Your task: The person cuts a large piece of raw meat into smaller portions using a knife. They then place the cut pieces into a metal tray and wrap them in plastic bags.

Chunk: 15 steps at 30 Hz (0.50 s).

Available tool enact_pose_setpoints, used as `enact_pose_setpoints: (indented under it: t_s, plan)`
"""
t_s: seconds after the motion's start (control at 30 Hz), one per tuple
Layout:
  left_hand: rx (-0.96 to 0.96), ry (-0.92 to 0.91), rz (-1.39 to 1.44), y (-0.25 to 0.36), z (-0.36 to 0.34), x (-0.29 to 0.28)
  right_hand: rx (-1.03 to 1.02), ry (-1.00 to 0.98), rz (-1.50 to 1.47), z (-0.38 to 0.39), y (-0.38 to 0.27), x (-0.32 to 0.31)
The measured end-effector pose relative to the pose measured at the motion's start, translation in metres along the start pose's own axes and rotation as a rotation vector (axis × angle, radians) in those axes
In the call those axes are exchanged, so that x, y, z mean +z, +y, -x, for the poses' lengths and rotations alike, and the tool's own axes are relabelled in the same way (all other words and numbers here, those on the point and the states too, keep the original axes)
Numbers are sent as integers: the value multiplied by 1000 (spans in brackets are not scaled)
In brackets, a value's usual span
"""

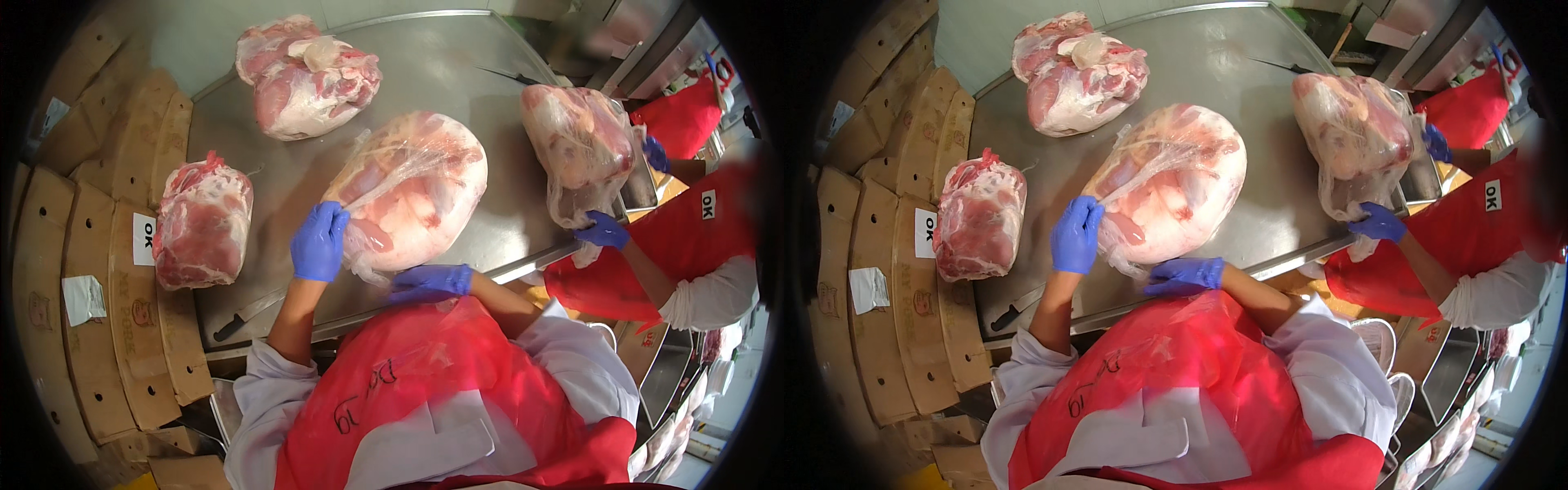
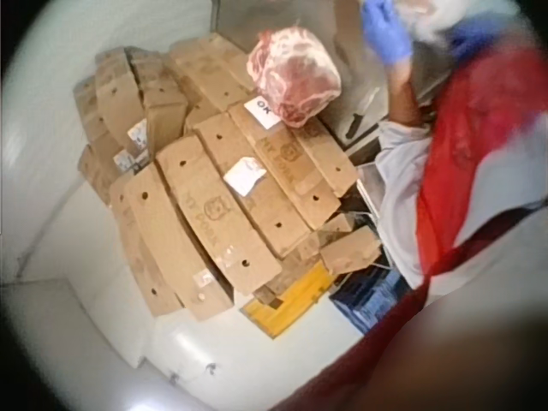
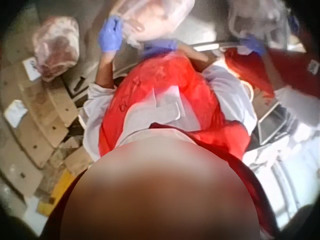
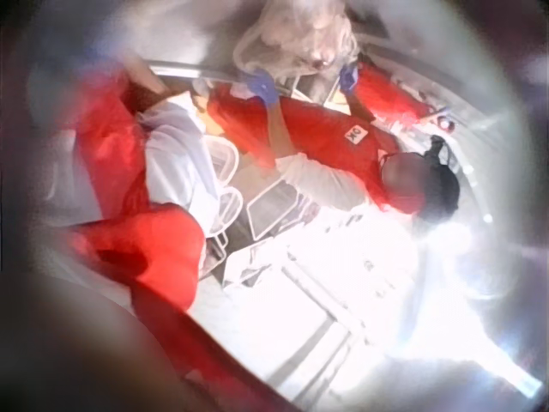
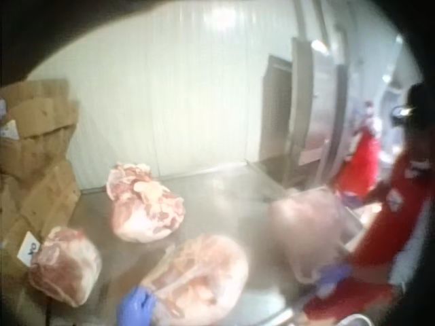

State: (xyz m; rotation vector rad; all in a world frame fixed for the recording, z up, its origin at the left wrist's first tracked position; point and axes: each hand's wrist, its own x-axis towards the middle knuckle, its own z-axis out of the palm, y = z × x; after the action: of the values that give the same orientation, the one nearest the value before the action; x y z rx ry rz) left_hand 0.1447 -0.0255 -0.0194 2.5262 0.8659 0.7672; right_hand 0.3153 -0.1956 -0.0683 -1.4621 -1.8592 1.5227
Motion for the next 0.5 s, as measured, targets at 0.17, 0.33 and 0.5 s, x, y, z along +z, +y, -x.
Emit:
enact_pose_setpoints:
  t_s: [0.17, 0.33, 0.5]
  plan:
    - [38, 192, 64, -3, -41, -12, -112, 404, -570, 74, -27, -45]
    - [130, 300, 284, 17, -88, -23, -155, 1245, 322, 48, -52, -108]
    - [88, 284, 371, 40, -97, -11, -108, 1364, 889, 5, -2, -149]
